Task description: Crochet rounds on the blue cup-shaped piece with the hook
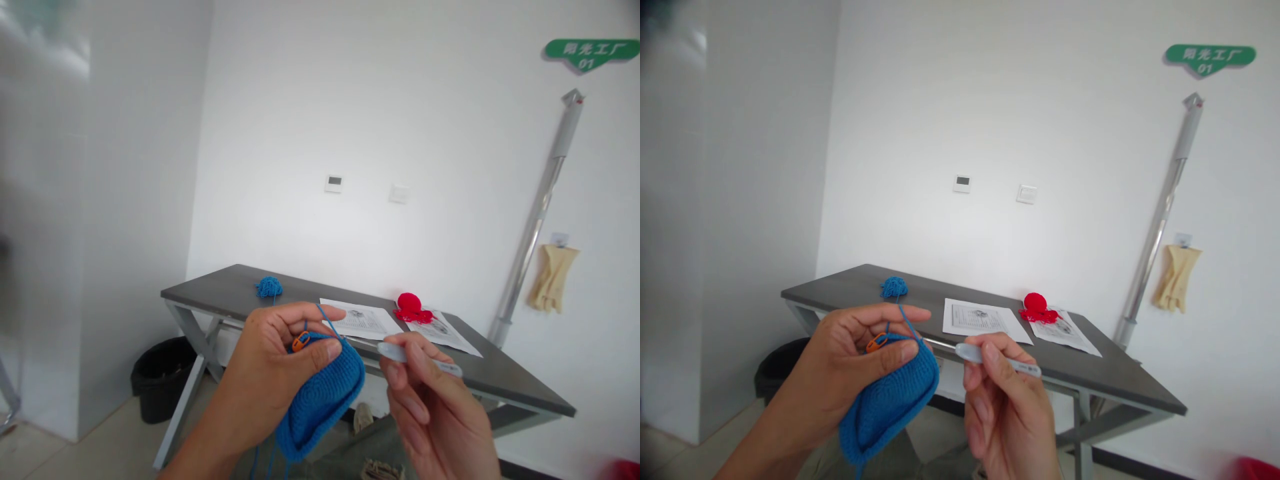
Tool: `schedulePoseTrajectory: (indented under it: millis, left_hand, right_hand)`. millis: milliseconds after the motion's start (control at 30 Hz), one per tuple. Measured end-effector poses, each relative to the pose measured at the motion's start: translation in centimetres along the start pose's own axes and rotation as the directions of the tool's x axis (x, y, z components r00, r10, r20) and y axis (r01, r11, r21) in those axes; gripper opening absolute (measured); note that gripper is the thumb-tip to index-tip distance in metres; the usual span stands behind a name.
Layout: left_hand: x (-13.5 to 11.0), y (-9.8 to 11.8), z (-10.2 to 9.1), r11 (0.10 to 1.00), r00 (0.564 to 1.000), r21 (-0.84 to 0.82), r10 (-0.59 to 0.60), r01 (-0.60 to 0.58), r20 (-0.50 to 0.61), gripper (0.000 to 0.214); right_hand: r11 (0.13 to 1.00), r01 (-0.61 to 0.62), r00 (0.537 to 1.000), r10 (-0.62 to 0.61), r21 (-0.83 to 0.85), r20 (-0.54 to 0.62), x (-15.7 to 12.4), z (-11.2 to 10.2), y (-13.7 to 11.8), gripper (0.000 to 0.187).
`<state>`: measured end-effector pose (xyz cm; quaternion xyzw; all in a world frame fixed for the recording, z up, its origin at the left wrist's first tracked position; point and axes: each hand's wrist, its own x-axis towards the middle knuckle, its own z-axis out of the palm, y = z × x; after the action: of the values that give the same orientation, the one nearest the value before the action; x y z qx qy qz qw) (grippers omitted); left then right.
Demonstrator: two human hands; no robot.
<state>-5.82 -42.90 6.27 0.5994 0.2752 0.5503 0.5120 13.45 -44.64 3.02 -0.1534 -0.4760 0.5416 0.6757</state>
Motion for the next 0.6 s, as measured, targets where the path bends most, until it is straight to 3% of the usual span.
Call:
schedulePoseTrajectory:
  millis: [133, 267, 600]
  left_hand:
    - [0.8, -1.0, 1.2, 0.999, 0.995, -0.017, 0.049, -0.051, -0.084, 0.035]
    - [1.3, -2.1, 2.1, 0.992, 0.993, -0.113, 0.051, -0.063, -0.110, 0.042]
    - [1.0, -2.5, 3.0, 0.910, 0.999, -0.414, -0.013, 0.024, 0.029, 0.054]
  right_hand:
    - [0.991, 0.128, 0.989, -0.131, -0.050, -0.067, 0.6, 1.3, 1.9, 0.015]
    - [0.948, 0.293, 0.946, -0.306, -0.123, -0.104, 1.1, 2.0, 2.6, 0.012]
    - [0.870, 0.445, 0.868, -0.477, -0.213, -0.136, 0.9, 2.5, 3.1, 0.014]
